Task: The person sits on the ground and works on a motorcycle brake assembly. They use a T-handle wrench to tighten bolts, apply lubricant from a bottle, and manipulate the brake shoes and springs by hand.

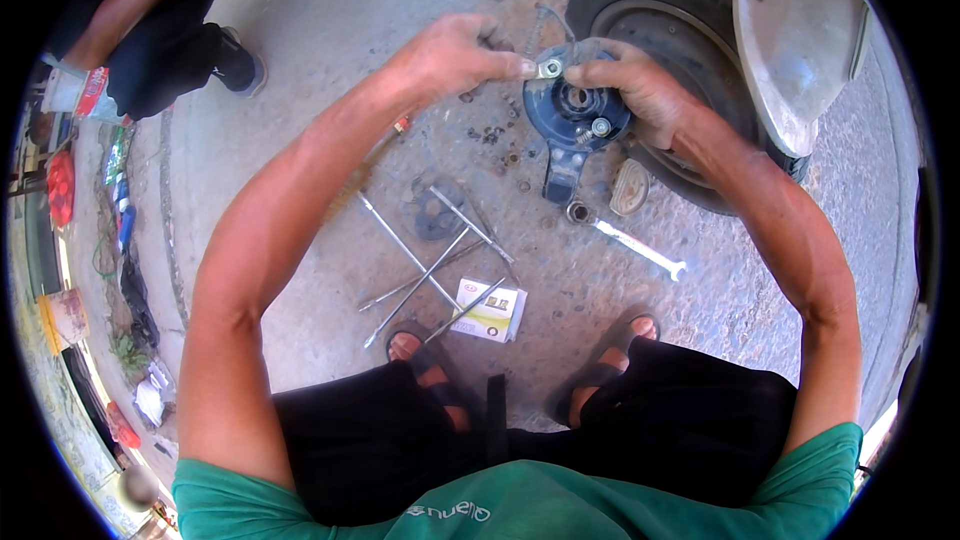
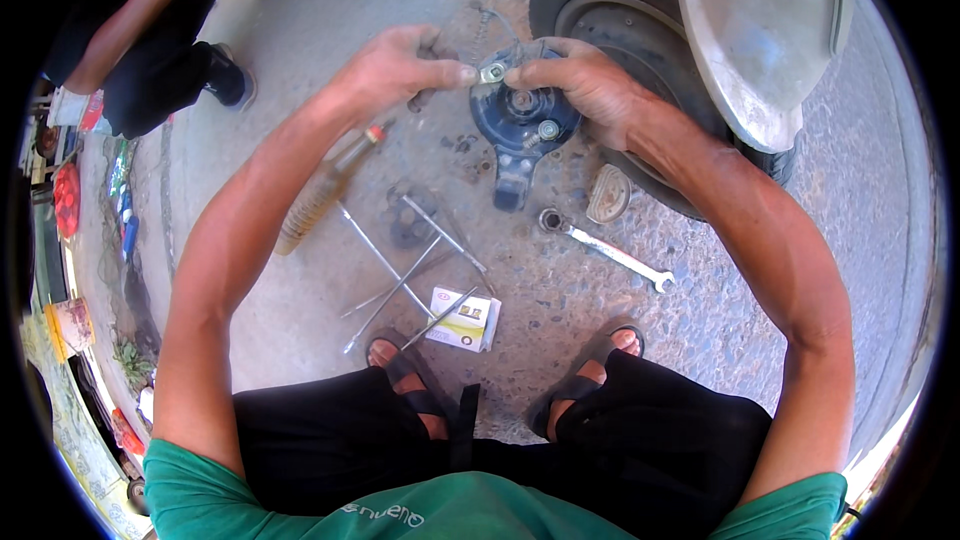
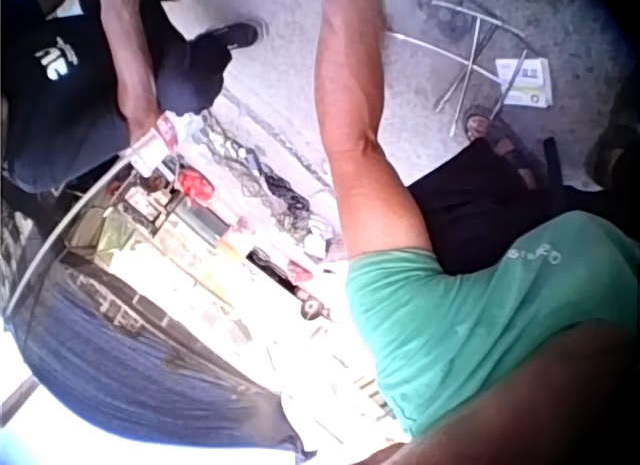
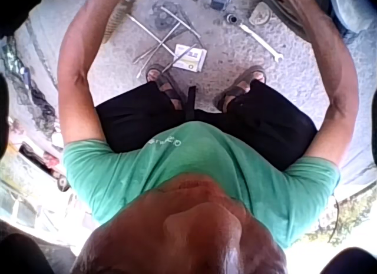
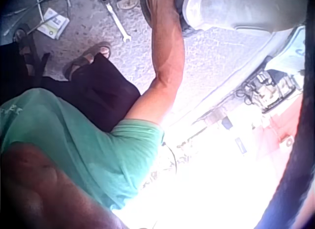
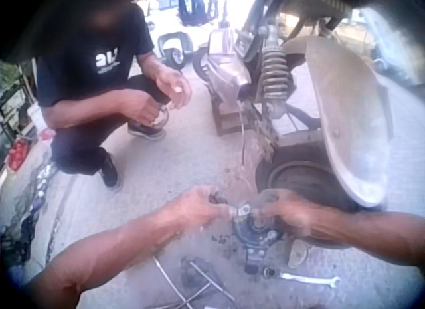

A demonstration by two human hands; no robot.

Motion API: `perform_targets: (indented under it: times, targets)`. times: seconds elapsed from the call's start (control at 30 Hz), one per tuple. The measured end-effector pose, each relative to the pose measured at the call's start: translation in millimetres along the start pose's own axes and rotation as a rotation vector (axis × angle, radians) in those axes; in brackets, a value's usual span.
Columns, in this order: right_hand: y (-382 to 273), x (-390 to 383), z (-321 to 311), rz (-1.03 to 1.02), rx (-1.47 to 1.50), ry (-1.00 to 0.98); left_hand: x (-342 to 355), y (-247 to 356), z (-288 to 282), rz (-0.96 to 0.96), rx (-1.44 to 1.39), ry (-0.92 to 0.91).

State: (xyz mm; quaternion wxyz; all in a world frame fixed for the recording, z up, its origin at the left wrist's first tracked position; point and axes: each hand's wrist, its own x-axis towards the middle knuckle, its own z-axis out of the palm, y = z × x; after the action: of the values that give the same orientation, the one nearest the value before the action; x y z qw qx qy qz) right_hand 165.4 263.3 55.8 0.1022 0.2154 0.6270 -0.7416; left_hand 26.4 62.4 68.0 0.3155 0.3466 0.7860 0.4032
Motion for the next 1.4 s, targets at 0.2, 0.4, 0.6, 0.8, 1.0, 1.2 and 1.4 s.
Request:
perform_targets:
  times: [0.2,0.4,0.6,0.8,1.0,1.2,1.4]
  targets:
    - [3,6,7,0.012,-0.128,0.07,4,-8,2,-0.04,0.027,-0.001]
    - [11,14,0,-0.004,-0.182,0.05,1,5,-1,-0.151,-0.035,-0.042]
    - [11,15,-2,0.029,-0.267,0.076,15,-13,3,-0.162,-0.038,-0.071]
    - [11,15,-2,0.013,-0.143,0.043,30,-31,-2,-0.054,-0.13,-0.104]
    - [-4,0,3,0.003,-0.018,-0.016,37,-42,17,0.075,-0.356,-0.075]
    - [8,9,-1,0.008,-0.07,0.038,20,-27,20,-0.008,-0.283,0.059]
    - [10,11,-4,0.003,-0.116,0.017,-8,-22,6,0.013,-0.17,0.209]
